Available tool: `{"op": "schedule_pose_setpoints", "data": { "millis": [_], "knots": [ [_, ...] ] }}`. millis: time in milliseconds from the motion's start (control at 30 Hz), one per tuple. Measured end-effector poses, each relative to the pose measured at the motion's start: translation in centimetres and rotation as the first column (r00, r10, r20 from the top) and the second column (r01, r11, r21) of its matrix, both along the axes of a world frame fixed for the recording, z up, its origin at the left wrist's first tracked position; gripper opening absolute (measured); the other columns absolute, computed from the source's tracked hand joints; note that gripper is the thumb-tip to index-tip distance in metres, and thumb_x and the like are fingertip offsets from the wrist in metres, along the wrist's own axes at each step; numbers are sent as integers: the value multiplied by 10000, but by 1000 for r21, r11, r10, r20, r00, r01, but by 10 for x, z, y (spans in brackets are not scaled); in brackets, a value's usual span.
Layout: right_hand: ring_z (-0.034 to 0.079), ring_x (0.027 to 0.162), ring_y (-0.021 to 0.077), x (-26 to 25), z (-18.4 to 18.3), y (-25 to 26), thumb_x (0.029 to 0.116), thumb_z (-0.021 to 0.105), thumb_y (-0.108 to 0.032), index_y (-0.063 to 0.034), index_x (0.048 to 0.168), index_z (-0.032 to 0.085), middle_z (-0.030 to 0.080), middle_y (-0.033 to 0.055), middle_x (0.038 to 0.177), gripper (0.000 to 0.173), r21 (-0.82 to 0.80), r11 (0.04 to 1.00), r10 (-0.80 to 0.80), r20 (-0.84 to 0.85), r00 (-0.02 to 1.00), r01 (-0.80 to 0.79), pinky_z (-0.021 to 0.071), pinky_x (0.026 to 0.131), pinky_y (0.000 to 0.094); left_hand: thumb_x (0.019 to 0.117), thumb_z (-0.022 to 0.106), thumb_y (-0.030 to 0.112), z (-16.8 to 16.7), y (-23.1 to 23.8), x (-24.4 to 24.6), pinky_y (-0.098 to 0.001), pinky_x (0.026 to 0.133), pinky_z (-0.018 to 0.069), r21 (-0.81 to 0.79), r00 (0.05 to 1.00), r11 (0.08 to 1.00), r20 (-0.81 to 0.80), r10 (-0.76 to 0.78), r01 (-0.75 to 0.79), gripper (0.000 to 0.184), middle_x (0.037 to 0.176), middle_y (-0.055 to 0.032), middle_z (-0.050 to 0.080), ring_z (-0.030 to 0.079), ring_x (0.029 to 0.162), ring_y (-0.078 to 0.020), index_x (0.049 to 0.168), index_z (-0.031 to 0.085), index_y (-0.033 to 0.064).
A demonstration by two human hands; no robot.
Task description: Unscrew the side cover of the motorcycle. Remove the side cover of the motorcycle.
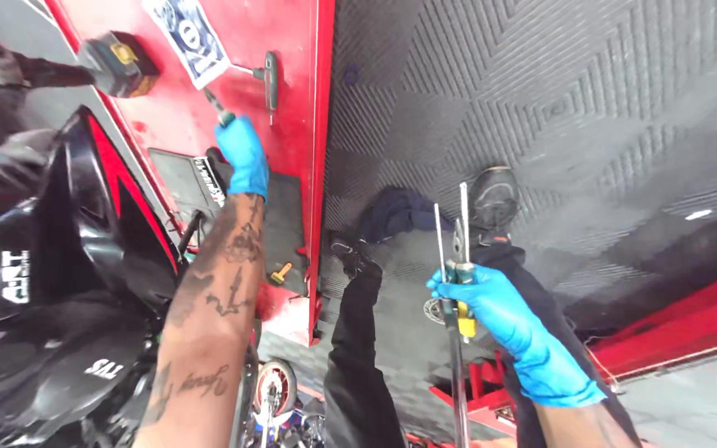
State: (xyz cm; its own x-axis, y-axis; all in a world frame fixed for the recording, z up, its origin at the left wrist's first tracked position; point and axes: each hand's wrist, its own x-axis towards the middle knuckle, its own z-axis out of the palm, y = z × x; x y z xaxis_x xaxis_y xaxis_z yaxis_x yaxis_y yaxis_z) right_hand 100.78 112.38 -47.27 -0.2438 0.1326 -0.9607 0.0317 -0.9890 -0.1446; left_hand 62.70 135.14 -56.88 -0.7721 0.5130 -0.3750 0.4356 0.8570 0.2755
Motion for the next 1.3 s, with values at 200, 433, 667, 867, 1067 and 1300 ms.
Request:
{"op": "schedule_pose_setpoints", "data": {
  "millis": [200,433,667,867,1067,1300],
  "knots": [
    [698,730,118,-4,-4,23,870,750,-89,-72,956,707,730,25,837,97,61,996,-67,-19,998,68,599,667,266,933,710,346,-28,79,3,-409,864,540,-30,997,998,56,-57,59,351,1073,-66,684,654,996,-181,1182,676,100],
    [743,902,239,-11,-19,39,875,715,-53,6,1052,709,764,131,1021,186,230,946,-218,-74,973,230,633,803,365,861,739,262,-49,75,-11,-444,783,583,-124,998,991,40,-45,50,308,1004,-86,703,687,919,-212,1091,689,63],
    [654,1225,291,-14,-20,44,864,620,-57,5,1136,638,642,195,1365,279,163,880,-387,-296,873,445,607,921,401,987,618,203,35,-21,48,-340,484,549,83,904,993,412,-116,89,228,781,-59,625,595,548,-161,1162,634,59],
    [691,1120,257,-26,-17,20,864,651,-47,-62,1002,651,693,156,1250,139,61,882,-410,-391,824,468,600,931,422,918,736,168,113,-163,165,-400,736,613,-194,664,917,742,-96,349,377,971,-93,714,699,811,-182,1269,634,79],
    [692,810,93,-26,-9,-9,863,674,-53,-133,1009,669,713,1,901,167,97,898,-363,-384,849,428,610,760,291,945,692,189,113,-227,205,-455,1034,522,-212,711,892,686,-156,400,828,1314,-217,617,622,1210,-311,1619,235,40],
    [693,819,74,-46,-6,-13,866,638,-47,-161,1000,697,724,-19,909,186,95,928,-284,-443,850,360,603,763,268,1015,562,261,150,-238,170,-504,1200,318,-152,551,922,831,-75,356,793,1662,-214,262,324,1498,-363,1643,132,35]
  ]
}}
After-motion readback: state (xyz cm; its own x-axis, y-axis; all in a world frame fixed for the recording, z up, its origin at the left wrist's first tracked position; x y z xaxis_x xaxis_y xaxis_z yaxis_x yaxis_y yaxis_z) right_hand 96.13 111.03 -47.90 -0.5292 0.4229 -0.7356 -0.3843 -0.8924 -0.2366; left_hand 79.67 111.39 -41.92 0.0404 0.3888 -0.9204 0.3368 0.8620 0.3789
